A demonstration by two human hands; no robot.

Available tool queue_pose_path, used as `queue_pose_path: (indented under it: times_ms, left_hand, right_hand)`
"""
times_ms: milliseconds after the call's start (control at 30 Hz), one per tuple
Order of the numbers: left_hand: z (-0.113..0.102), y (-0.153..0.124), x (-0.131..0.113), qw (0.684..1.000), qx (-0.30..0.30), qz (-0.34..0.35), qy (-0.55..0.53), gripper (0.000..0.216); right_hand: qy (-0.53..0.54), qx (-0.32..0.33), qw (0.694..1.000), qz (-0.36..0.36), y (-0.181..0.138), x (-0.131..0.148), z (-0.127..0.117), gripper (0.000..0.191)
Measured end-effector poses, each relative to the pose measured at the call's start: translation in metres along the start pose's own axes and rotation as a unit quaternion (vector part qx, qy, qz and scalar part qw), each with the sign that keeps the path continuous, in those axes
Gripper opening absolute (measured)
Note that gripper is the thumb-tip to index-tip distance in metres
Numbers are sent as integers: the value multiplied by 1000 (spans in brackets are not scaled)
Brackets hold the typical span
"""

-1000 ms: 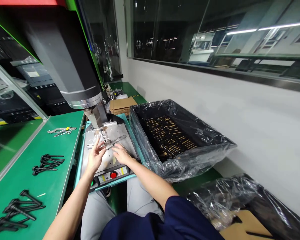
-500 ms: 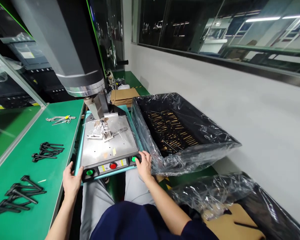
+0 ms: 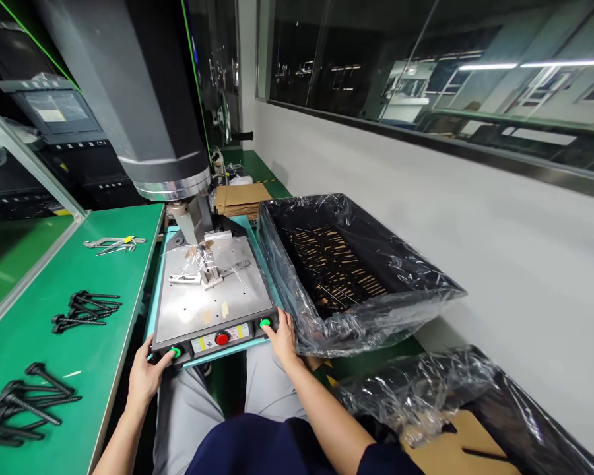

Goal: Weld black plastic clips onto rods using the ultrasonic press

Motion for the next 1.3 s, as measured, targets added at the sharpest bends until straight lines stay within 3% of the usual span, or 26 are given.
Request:
queue_pose_path:
  times_ms: [167,333,700,900,1000,1100,1200,1300]
  left_hand:
    - [6,-2,6,998,18,3,-52,80]
    - [11,-9,11,1000,17,16,-17,84]
    - [12,-12,11,999,28,17,-22,85]
    - [9,-10,4,996,20,-38,-76,82]
    - [1,-11,-13,994,-40,-87,-58,78]
    - [-5,-12,-42,992,-106,-54,-32,66]
    - [3,-6,-79,989,-56,14,-135,57]
    - [22,6,-117,971,50,62,-227,70]
  right_hand:
    - [13,17,1000,-15,-2,0,-2,65]
    - [21,46,999,-11,-2,-2,-6,71]
    - [33,39,999,3,-3,-2,-5,69]
    - [77,44,996,16,1,-5,-7,66]
    - [101,30,994,19,3,-4,-11,60]
    - [115,-36,993,-3,1,12,-21,48]
    - [145,-83,984,-54,-2,46,-30,34]
    - [214,-38,970,-111,3,86,-26,25]
Point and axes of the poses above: each hand's wrist, its own y-axis towards the middle knuckle, its own z-axis out of the palm, x = y × z, the point moved 2 cm from there along y, towards the middle knuckle, and after that the axes turned 5 degrees about -z, right-handed, at the moved point
